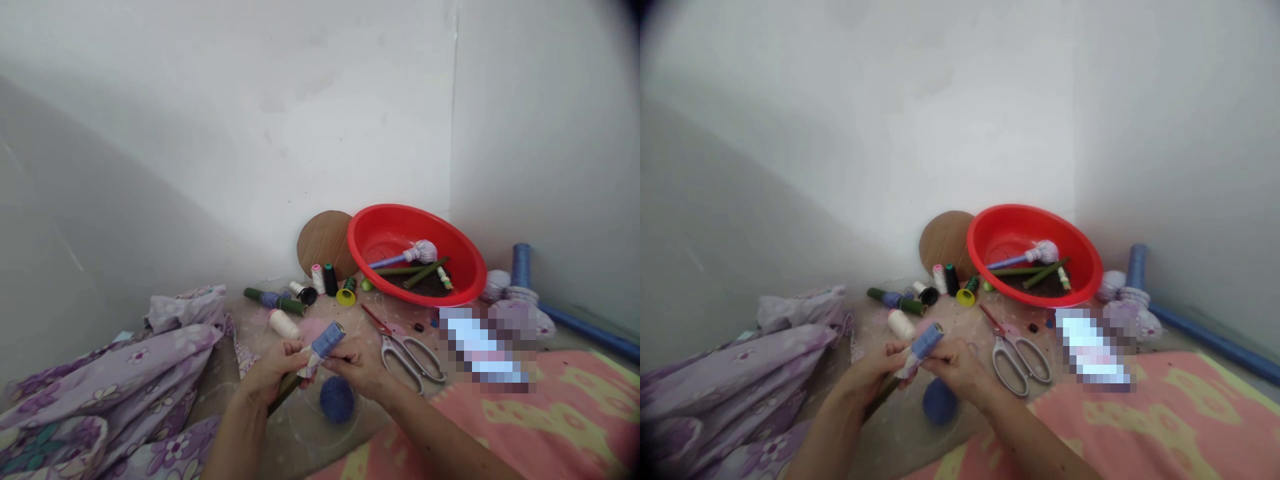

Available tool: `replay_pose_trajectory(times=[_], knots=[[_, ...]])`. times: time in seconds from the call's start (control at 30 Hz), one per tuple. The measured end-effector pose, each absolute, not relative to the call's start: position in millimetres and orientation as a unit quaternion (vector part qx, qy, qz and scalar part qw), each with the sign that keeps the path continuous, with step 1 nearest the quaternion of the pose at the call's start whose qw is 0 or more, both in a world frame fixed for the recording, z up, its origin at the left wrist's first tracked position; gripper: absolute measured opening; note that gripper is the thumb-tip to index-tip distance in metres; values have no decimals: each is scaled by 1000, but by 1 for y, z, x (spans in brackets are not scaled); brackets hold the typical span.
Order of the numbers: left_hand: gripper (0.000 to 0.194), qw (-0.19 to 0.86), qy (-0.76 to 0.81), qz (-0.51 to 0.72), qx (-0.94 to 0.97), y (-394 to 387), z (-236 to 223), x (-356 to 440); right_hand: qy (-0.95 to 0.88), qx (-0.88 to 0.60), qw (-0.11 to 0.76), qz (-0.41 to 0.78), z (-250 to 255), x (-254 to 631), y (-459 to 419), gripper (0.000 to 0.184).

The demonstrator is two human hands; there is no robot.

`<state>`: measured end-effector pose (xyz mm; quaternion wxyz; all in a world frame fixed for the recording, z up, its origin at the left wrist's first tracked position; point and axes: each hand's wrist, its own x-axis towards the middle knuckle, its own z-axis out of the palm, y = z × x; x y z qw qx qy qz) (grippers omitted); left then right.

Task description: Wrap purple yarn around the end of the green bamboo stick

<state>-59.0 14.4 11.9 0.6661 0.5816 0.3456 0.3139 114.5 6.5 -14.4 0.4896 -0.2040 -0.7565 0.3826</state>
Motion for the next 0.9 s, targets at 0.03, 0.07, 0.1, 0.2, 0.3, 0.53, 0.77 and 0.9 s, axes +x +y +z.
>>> replay_pose_trajectory(times=[0.03, 0.07, 0.1, 0.2, 0.3, 0.53, 0.77, 0.9], knots=[[26, 665, 344, 317, 582, 15, 12, -58, -751, -202, 495, 387, -15, 114, 7, 24], [26, 666, 340, 320, 582, 15, 12, -58, -746, -201, 500, 391, -15, 114, 7, 24], [25, 667, 337, 322, 581, 15, 11, -58, -740, -199, 506, 396, -15, 113, 7, 23], [23, 673, 329, 334, 573, 16, 8, -57, -729, -191, 510, 414, -15, 113, 6, 21], [24, 674, 329, 345, 564, 16, 5, -58, -718, -180, 515, 433, -15, 112, 6, 21], [23, 676, 331, 361, 551, 16, 6, -55, -706, -168, 517, 454, -21, 112, 10, 26], [22, 659, 351, 376, 549, 15, 6, -53, -711, -177, 509, 451, -20, 114, 10, 23], [20, 650, 367, 378, 548, 17, 5, -56, -694, -209, 532, 438, -26, 110, 12, 20]])
